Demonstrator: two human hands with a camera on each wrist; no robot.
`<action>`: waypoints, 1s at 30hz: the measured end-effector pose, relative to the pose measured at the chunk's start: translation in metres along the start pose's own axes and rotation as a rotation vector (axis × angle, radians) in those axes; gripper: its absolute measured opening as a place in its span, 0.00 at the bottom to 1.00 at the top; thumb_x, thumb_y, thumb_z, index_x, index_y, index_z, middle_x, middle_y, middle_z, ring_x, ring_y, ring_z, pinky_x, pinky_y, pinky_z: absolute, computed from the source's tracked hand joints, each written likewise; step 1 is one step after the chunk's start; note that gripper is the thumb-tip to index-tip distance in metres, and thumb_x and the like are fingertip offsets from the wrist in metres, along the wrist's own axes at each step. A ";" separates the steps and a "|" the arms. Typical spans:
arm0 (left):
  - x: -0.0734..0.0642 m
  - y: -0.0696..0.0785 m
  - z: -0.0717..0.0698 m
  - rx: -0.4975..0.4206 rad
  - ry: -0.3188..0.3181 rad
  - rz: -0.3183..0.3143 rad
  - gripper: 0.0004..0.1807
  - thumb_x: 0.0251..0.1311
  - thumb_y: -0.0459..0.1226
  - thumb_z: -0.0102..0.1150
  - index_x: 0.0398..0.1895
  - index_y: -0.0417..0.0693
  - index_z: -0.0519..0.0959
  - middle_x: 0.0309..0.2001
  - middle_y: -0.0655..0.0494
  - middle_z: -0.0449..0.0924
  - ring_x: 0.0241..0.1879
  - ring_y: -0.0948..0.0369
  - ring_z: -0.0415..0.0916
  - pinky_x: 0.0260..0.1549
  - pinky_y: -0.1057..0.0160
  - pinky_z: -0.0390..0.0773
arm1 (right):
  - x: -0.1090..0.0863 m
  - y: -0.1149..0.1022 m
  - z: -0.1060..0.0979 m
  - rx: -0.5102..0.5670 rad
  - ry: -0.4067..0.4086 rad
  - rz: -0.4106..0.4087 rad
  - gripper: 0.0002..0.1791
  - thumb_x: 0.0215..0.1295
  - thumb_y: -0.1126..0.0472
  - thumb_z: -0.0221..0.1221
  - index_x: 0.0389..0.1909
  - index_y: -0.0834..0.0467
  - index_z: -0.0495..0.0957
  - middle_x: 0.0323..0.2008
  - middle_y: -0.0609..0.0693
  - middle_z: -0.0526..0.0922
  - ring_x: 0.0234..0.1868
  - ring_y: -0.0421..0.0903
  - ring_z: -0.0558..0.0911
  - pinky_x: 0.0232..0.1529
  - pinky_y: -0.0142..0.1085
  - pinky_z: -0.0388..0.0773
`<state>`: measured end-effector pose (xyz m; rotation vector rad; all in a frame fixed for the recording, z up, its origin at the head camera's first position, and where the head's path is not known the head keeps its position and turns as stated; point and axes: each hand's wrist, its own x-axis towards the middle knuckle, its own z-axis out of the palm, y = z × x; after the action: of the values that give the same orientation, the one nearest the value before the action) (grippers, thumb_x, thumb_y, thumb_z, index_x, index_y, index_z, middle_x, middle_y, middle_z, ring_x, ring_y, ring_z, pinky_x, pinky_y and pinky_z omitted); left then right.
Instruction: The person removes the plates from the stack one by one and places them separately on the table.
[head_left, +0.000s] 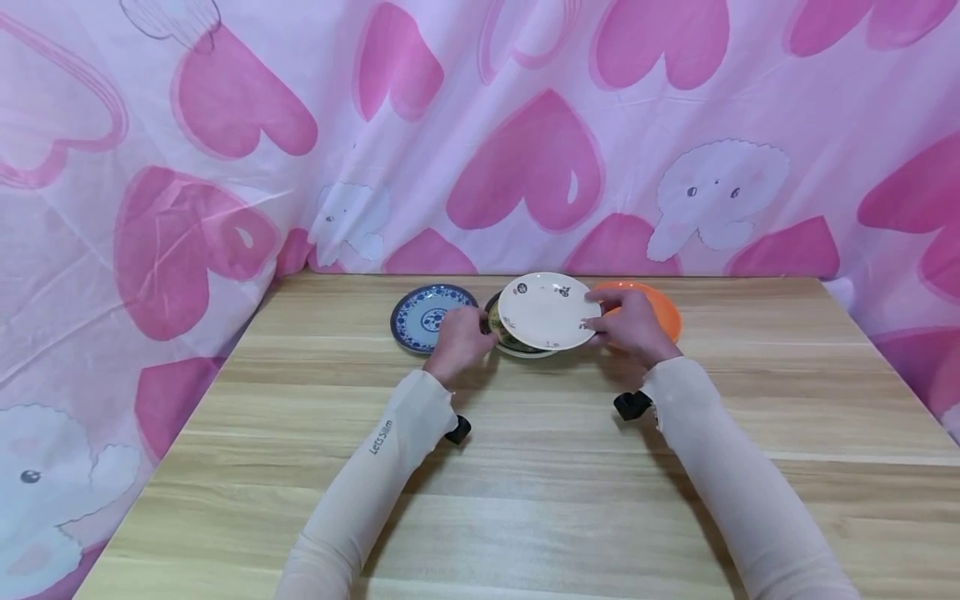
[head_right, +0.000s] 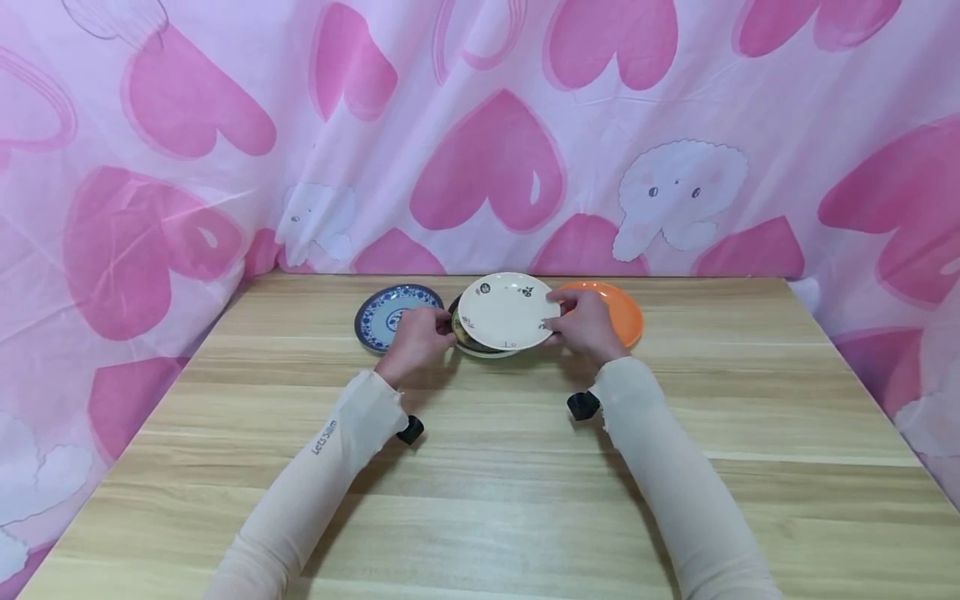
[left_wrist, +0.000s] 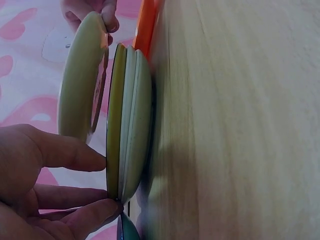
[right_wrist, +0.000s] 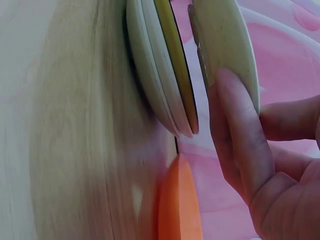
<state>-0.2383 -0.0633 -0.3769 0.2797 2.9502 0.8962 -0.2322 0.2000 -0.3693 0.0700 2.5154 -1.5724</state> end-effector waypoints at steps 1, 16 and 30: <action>0.000 0.000 0.000 0.000 -0.001 0.000 0.11 0.58 0.33 0.66 0.43 0.39 0.85 0.36 0.46 0.86 0.40 0.51 0.80 0.45 0.56 0.84 | -0.001 0.000 -0.002 0.000 0.000 0.004 0.30 0.64 0.70 0.63 0.68 0.63 0.71 0.49 0.61 0.70 0.31 0.43 0.82 0.41 0.41 0.89; -0.001 0.000 0.001 -0.022 -0.025 -0.012 0.15 0.59 0.32 0.64 0.50 0.37 0.83 0.40 0.44 0.86 0.38 0.53 0.81 0.37 0.63 0.84 | -0.012 0.004 -0.020 -0.050 -0.017 -0.009 0.27 0.65 0.70 0.62 0.66 0.62 0.73 0.50 0.61 0.68 0.33 0.44 0.81 0.41 0.41 0.89; 0.001 0.003 -0.001 -0.033 -0.046 -0.046 0.19 0.61 0.31 0.63 0.56 0.36 0.80 0.48 0.41 0.85 0.40 0.53 0.82 0.39 0.63 0.87 | -0.025 0.008 -0.039 -0.119 -0.108 -0.041 0.28 0.65 0.68 0.62 0.66 0.59 0.73 0.56 0.62 0.66 0.40 0.50 0.78 0.42 0.43 0.89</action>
<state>-0.2385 -0.0616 -0.3747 0.2269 2.8843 0.9195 -0.2118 0.2399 -0.3550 -0.0798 2.5348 -1.3969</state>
